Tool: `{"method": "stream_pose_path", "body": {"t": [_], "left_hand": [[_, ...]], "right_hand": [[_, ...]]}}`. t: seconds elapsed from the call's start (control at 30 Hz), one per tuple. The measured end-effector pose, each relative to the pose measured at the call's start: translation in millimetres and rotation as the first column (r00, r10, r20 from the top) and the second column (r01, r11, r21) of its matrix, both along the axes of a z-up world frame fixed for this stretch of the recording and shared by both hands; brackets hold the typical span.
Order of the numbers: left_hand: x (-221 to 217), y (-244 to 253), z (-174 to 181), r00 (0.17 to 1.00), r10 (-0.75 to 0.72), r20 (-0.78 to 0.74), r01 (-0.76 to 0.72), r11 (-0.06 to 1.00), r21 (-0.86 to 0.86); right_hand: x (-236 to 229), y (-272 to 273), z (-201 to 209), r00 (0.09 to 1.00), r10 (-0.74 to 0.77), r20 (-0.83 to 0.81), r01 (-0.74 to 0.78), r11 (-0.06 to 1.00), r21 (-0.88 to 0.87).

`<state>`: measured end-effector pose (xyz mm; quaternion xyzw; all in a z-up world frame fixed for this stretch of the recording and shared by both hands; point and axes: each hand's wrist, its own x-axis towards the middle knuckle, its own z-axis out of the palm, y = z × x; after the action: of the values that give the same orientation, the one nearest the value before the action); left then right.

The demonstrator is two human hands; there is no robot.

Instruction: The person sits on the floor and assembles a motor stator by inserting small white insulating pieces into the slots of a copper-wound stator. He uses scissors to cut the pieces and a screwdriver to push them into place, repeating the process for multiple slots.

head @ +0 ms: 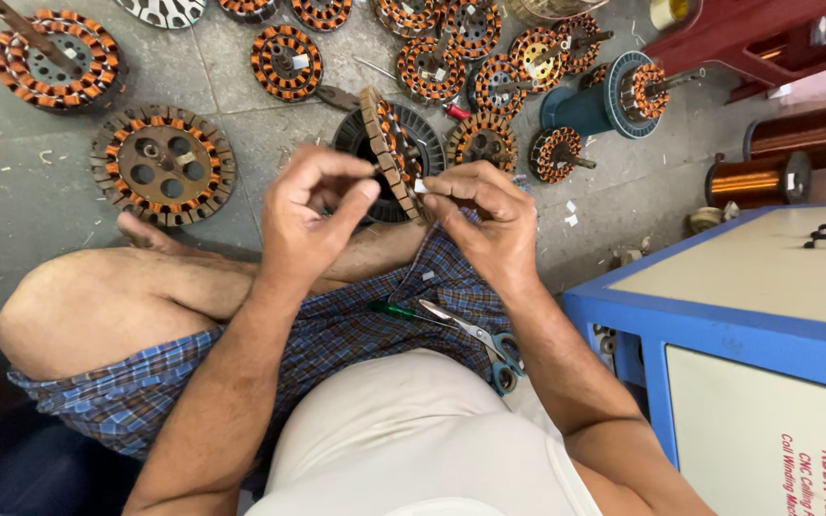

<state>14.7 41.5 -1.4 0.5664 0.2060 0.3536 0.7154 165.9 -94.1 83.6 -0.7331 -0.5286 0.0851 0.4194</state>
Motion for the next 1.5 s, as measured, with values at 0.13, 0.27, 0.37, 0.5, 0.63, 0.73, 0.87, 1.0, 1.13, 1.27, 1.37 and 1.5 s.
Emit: {"method": "stream_pose_path", "body": {"t": [0.13, 0.27, 0.37, 0.5, 0.63, 0.73, 0.87, 1.0, 1.13, 1.27, 1.37, 1.5], "left_hand": [[-0.9, 8.7, 2.5, 0.995, 0.089, -0.034, -0.076, 0.958, 0.277], [7.8, 9.3, -2.1, 1.000, -0.008, 0.026, -0.002, 0.928, 0.373], [13.5, 8.6, -4.9, 0.998, -0.044, 0.047, 0.024, 0.934, 0.357], [12.9, 9.6, -5.2, 0.996, -0.061, 0.072, 0.036, 0.948, 0.317], [12.8, 8.2, -3.7, 0.990, -0.085, 0.116, 0.054, 0.968, 0.243], [13.6, 9.1, -4.1, 0.987, -0.086, 0.139, 0.052, 0.971, 0.233], [15.4, 8.9, -6.1, 0.987, -0.084, 0.136, 0.053, 0.975, 0.216], [14.9, 11.0, -10.2, 0.984, -0.098, 0.149, 0.069, 0.979, 0.191], [17.7, 14.9, -12.5, 0.978, -0.117, 0.174, 0.091, 0.985, 0.148], [18.4, 16.5, -13.2, 0.982, -0.103, 0.157, 0.081, 0.987, 0.136], [19.3, 16.5, -13.4, 0.987, -0.096, 0.131, 0.080, 0.989, 0.125], [19.6, 15.9, -13.3, 0.987, -0.082, 0.136, 0.062, 0.988, 0.144]], "right_hand": [[-4.7, 8.0, -4.4, 0.999, -0.043, 0.031, 0.043, 0.999, 0.003], [-8.0, 11.7, -6.7, 0.996, -0.073, 0.051, 0.073, 0.997, -0.002], [-11.5, 14.7, -6.8, 0.989, -0.090, 0.120, 0.089, 0.996, 0.016], [-17.7, 16.4, -7.4, 0.969, -0.139, 0.202, 0.131, 0.990, 0.056], [-20.9, 16.8, -9.7, 0.956, -0.132, 0.263, 0.109, 0.989, 0.099], [-21.2, 16.7, -11.6, 0.960, -0.115, 0.256, 0.092, 0.990, 0.103], [-20.4, 17.0, -11.5, 0.950, -0.099, 0.296, 0.074, 0.993, 0.093], [-17.6, 16.5, -9.5, 0.936, -0.069, 0.346, 0.048, 0.996, 0.070], [-8.8, 16.6, -3.9, 0.902, 0.035, 0.430, -0.055, 0.998, 0.034], [-0.3, 19.4, 8.0, 0.878, 0.156, 0.453, -0.140, 0.988, -0.068], [3.5, 22.3, 21.4, 0.871, 0.236, 0.431, -0.180, 0.969, -0.167], [2.1, 30.1, 34.9, 0.849, 0.281, 0.448, -0.166, 0.946, -0.278]]}}
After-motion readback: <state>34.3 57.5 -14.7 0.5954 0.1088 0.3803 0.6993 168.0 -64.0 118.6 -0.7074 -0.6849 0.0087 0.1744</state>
